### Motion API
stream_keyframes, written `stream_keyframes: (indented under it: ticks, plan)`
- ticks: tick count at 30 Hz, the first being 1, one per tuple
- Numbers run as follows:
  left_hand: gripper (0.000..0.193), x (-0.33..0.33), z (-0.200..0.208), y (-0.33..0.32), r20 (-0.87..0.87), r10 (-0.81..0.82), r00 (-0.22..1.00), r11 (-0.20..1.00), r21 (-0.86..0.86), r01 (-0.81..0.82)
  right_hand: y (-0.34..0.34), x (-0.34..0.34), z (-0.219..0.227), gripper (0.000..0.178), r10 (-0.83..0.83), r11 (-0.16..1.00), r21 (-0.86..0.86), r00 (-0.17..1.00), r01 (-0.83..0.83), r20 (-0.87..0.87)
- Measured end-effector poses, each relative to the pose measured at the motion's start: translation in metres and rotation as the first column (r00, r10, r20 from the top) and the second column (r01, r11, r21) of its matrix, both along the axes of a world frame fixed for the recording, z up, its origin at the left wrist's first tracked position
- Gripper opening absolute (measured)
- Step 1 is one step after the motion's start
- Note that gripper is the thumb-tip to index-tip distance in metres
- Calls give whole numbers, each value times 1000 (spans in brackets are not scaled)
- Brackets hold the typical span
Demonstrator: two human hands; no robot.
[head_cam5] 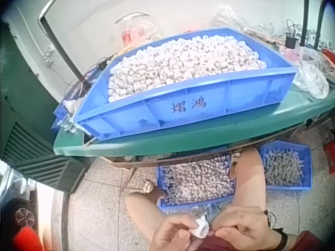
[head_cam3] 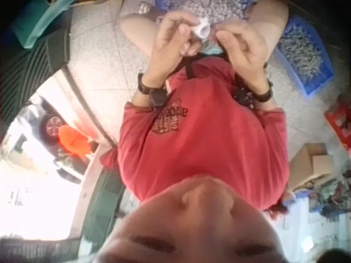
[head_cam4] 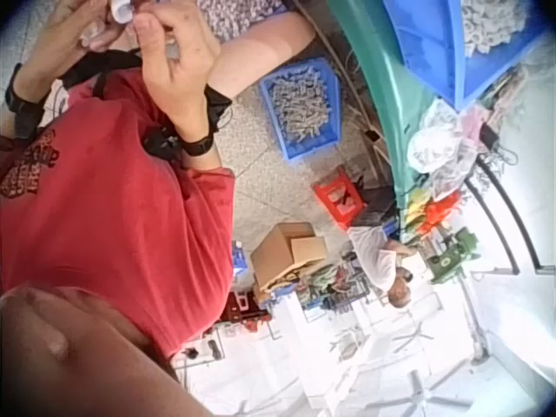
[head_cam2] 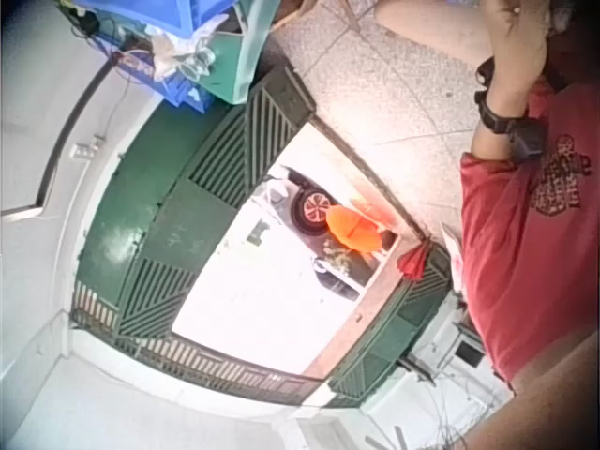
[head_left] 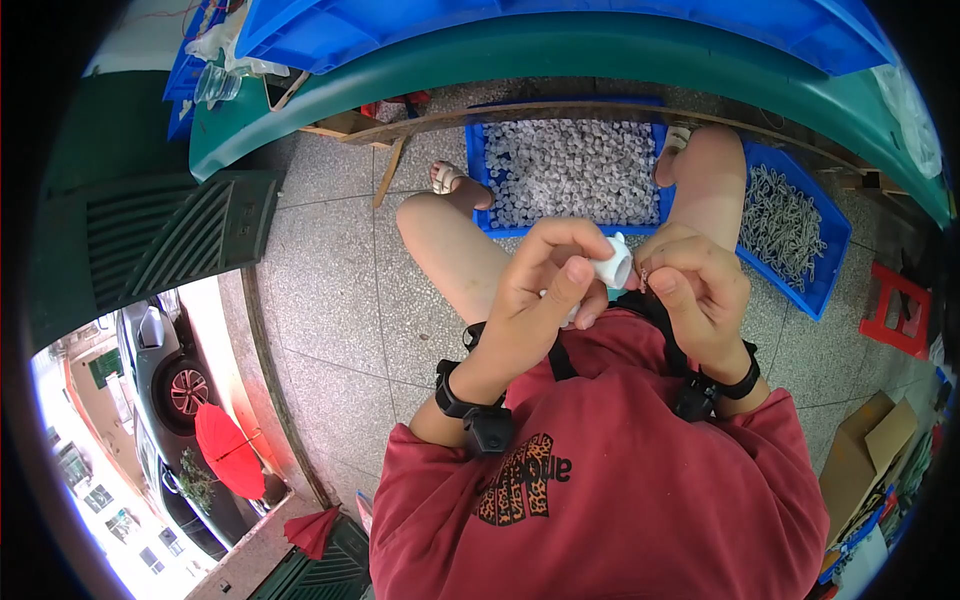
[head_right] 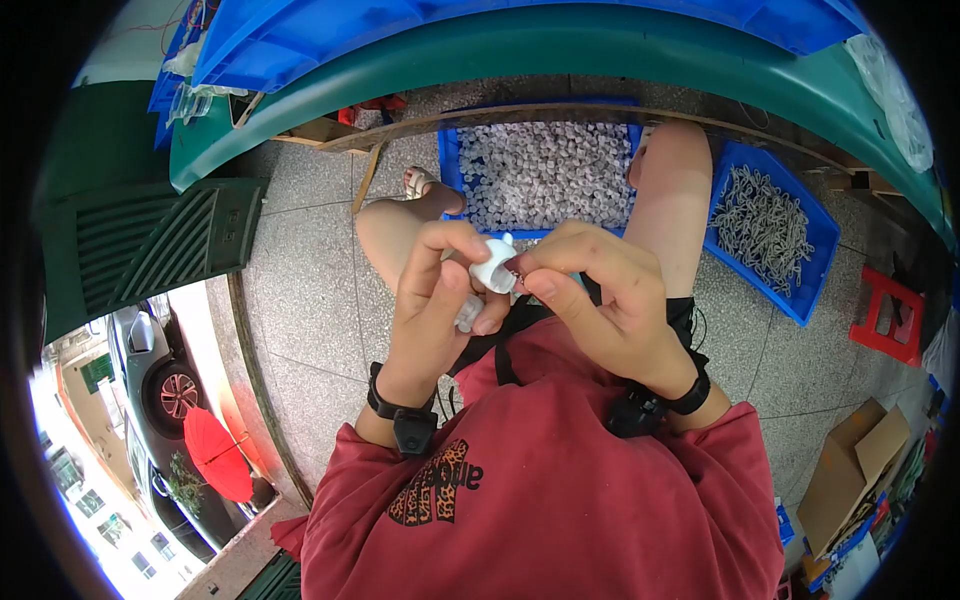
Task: Assembling small white plastic components by joining two molded parts together.
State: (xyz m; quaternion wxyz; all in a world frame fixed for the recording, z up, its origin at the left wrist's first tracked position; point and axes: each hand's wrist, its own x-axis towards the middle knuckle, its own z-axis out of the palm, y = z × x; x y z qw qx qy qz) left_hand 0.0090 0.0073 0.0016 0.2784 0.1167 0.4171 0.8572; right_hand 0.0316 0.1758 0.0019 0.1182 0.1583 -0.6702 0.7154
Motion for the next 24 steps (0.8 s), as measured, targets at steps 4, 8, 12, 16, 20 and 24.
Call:
stream_keyframes:
  ticks: [4, 8, 12, 16, 20, 24]
  plan:
    - [35, 1, 8, 5, -55, 162, 985, 981, -102, -167, 2, 0, 3, 8, -28, 995, 98, 999, 30, -17]
    - [39, 0, 11, 1, -182, 158, 971, 961, -197, -193, 0, 2, 6, 8, -62, 990, 126, 998, 60, 11]
    - [37, 2, 7, -1, -323, 146, 935, 948, -223, -225, -2, 1, 4, 7, -70, 989, 127, 998, 70, -6]
    - [36, 3, 8, 2, -332, 194, 923, 946, -185, -265, -2, 1, 6, 7, -64, 989, 135, 998, 63, 3]
    - [35, 4, 9, 0, -344, 178, 922, 943, -209, -260, -3, 1, 6, 7, -61, 990, 128, 998, 60, 9]
    - [34, 5, 10, 1, -320, 193, 927, 945, -194, -263, -4, 1, 8, 6, -66, 988, 138, 998, 65, 3]
